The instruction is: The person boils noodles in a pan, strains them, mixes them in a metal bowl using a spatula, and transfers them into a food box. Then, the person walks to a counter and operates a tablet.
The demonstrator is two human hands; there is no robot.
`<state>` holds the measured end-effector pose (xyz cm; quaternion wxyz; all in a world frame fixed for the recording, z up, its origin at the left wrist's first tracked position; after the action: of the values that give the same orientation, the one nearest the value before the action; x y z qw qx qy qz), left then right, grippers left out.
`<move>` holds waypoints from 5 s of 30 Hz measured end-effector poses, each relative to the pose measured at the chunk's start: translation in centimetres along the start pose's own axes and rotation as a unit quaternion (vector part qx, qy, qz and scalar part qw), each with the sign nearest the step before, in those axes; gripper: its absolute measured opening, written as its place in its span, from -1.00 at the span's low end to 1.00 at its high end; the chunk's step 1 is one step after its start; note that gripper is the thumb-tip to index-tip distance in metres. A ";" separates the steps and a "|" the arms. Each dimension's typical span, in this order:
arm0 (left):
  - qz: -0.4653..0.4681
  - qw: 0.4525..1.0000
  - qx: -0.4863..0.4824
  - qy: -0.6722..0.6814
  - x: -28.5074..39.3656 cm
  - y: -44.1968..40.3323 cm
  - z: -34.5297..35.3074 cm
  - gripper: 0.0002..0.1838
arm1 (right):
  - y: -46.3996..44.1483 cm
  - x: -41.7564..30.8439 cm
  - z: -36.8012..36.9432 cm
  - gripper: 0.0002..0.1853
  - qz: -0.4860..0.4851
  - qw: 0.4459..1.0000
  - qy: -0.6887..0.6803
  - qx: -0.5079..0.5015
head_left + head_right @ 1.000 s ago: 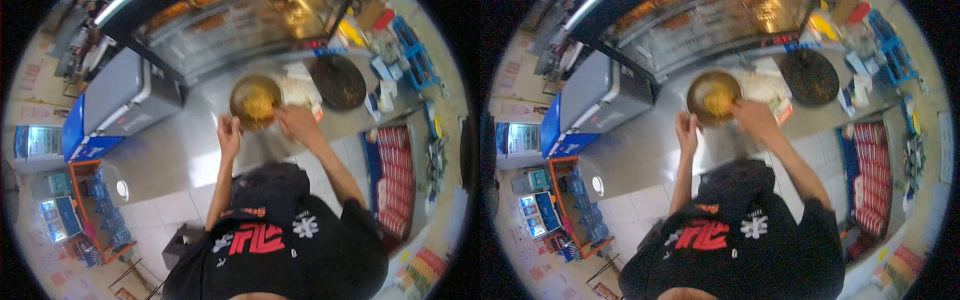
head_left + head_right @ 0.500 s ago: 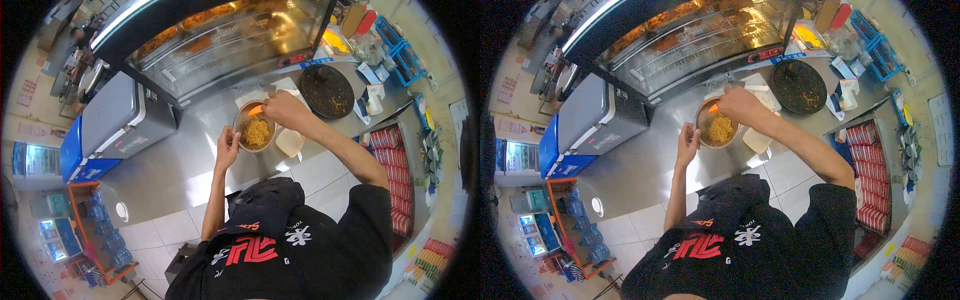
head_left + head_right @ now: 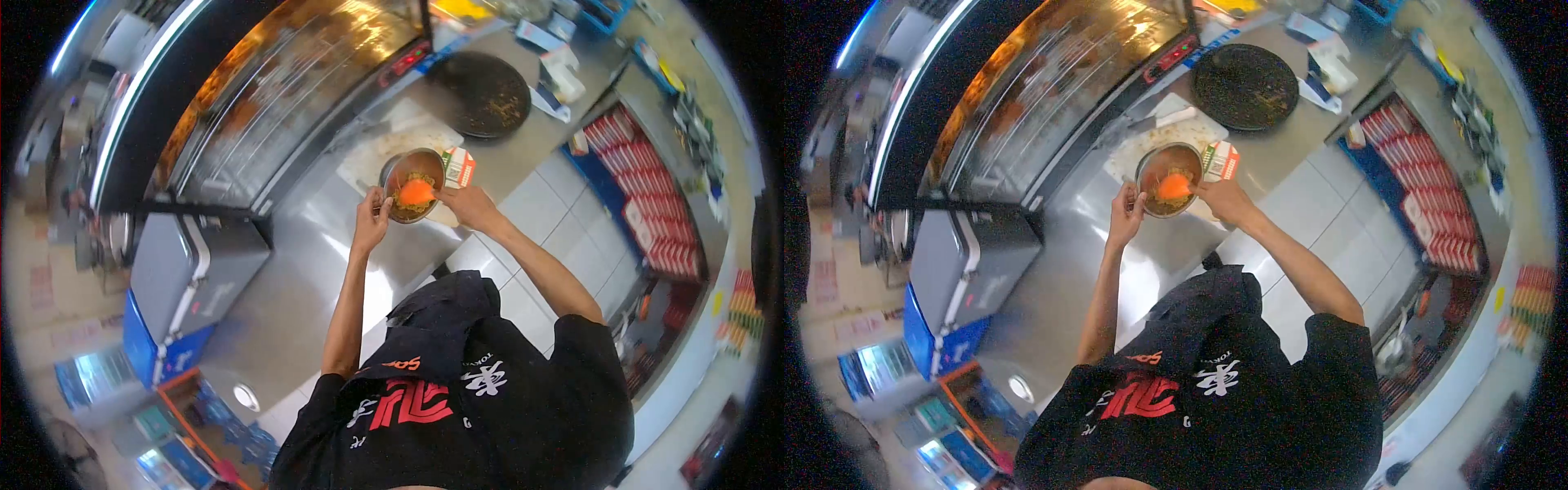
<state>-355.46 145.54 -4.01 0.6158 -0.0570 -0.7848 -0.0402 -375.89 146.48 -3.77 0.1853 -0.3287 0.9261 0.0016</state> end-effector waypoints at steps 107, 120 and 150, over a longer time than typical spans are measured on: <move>0.222 0.919 -0.024 -0.326 3.3 -5.6 3.9 -0.91 | 10.0 0.3 8.0 -0.54 0.291 0.954 -0.065 0.015; 0.019 0.968 0.227 0.106 1.1 1.9 -5.4 -0.81 | 7.3 2.2 7.1 -0.65 0.450 0.877 -0.142 0.094; 0.003 0.644 0.706 0.294 -6.4 62.0 -21.3 -0.75 | -0.8 -60.1 11.1 -0.53 -0.259 0.883 -0.266 -0.287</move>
<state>-324.81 203.87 -5.58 0.6676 0.4077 -0.3523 0.5138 -328.60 183.76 6.68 0.3164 -0.5832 0.6827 0.3061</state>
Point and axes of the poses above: each hand's wrist, its own y-axis away from the middle knuckle, its own z-axis out of the palm, x = y × z, the point moved 6 cm from there along -y, towards the middle knuckle
